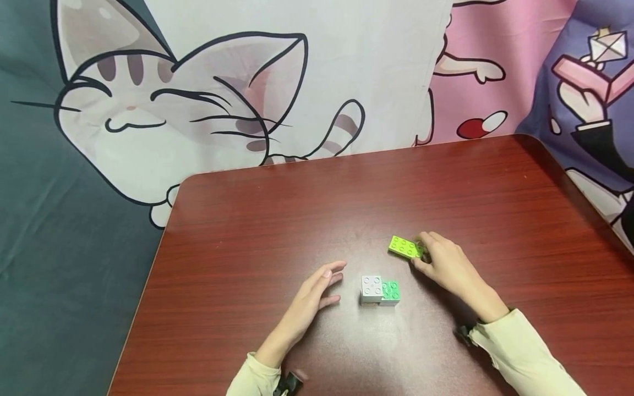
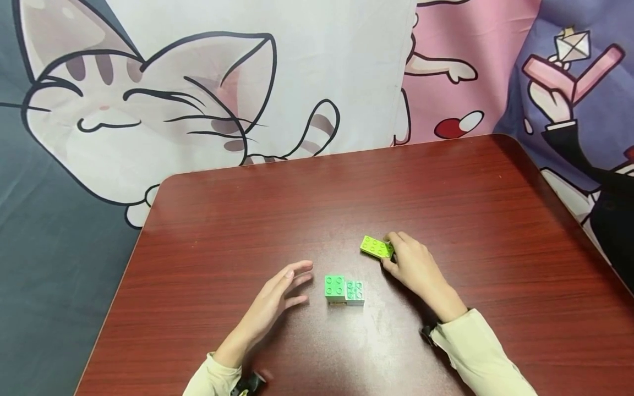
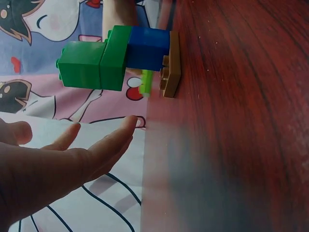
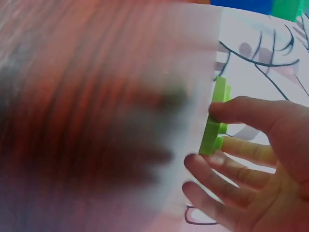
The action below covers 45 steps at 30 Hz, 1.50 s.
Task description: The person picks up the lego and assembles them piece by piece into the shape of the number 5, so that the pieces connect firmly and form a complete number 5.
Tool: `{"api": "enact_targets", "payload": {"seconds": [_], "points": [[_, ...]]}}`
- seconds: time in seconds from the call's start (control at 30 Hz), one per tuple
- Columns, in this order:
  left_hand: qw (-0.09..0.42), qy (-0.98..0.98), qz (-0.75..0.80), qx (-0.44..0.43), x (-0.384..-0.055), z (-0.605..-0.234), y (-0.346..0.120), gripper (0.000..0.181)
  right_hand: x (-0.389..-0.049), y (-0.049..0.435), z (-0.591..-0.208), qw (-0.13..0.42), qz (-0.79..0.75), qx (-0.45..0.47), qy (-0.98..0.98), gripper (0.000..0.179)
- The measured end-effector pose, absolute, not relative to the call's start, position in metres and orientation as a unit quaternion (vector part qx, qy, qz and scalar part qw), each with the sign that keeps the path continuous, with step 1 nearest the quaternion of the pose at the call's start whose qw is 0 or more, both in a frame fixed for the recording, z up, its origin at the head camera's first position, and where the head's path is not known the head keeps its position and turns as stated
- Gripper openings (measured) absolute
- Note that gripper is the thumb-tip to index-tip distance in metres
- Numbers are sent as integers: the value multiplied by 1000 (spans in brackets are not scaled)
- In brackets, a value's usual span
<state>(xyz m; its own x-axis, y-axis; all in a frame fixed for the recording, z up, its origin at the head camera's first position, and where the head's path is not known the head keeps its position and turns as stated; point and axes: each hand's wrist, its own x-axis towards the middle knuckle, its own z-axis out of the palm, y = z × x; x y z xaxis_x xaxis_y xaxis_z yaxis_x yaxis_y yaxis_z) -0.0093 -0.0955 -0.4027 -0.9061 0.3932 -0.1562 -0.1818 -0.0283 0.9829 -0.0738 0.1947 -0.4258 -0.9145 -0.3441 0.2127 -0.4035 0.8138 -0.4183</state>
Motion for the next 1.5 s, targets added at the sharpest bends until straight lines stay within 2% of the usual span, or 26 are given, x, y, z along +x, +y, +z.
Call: {"api": "enact_targets", "payload": {"seconds": [0.33, 0.63, 1.03, 1.5], "points": [[171, 646, 736, 108, -5, -396, -89, 44, -63, 199, -406, 127, 335, 223, -907, 36], [173, 616, 759, 119, -5, -395, -80, 45, -41, 190, -380, 163, 394, 274, -862, 42], [170, 626, 749, 134, -2, -396, -67, 43, -18, 171, -370, 142, 455, 349, -807, 36], [190, 623, 746, 139, 1, -406, -55, 40, -11, 169, -379, 143, 415, 351, -827, 34]]}}
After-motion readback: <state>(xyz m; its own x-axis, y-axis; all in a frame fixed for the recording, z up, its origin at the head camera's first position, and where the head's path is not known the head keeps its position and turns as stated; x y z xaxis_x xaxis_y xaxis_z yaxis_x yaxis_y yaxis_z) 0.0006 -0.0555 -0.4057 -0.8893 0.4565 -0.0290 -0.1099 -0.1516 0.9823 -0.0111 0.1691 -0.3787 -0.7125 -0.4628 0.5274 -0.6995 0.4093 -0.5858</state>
